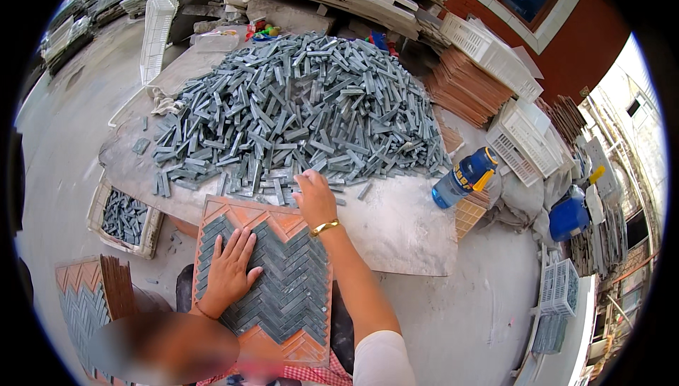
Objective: The person arranges small grey rectangular tiles onto a square orange board, forming a herringbone pattern. They pick tiles from a large pile on the table and place them one by one into the grooves of the board. After completing the pattern, they flip the board over to reveal the finished tile sheet.
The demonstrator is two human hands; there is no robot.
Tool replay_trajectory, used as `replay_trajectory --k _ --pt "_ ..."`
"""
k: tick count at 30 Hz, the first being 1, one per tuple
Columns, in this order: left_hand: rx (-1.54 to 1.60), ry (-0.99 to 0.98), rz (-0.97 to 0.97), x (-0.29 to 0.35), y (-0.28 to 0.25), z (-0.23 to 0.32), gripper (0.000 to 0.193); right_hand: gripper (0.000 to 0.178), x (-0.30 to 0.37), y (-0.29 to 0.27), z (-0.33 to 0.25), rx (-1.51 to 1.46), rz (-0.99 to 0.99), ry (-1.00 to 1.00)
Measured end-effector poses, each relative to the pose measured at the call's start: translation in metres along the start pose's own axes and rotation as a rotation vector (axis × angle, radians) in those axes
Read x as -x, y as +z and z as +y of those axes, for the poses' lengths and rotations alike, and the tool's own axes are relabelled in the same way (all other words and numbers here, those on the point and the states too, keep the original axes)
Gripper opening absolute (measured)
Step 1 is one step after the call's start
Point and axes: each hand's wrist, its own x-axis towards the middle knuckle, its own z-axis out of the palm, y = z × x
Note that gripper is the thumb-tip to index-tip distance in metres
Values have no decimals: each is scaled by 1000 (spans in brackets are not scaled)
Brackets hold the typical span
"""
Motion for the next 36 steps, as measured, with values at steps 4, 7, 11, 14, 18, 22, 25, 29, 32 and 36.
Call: replay_trajectory --k 4,7,11,14,18,22,25,29,32,36 --pt "46 -11 -4 -1 -2 0 66 59 -46 5 23 138 -305 94" --pt "50 -18 -6 -1 -2 -1 65 71 -66 8 34 74 -442 122" --pt "70 -31 -8 -1 -3 -1 65 73 -73 4 33 67 -560 153" --pt "77 -42 -2 0 -3 -2 65 71 -65 3 19 116 -510 66" --pt "83 -18 11 -2 -1 -1 65 68 -39 -9 13 137 -242 -234" --pt "64 -25 10 1 0 -3 65 67 -11 -36 -33 -160 -380 56" --pt "34 -26 17 2 -2 -4 65 66 7 -49 -49 -203 -324 5" --pt "43 -29 17 1 0 -4 65 58 17 -60 -57 -267 -342 99" --pt "34 -28 24 1 1 -4 65 46 18 -63 -52 -400 -423 249" --pt "46 -17 46 1 3 -4 64 20 15 -64 -41 -646 -536 443"
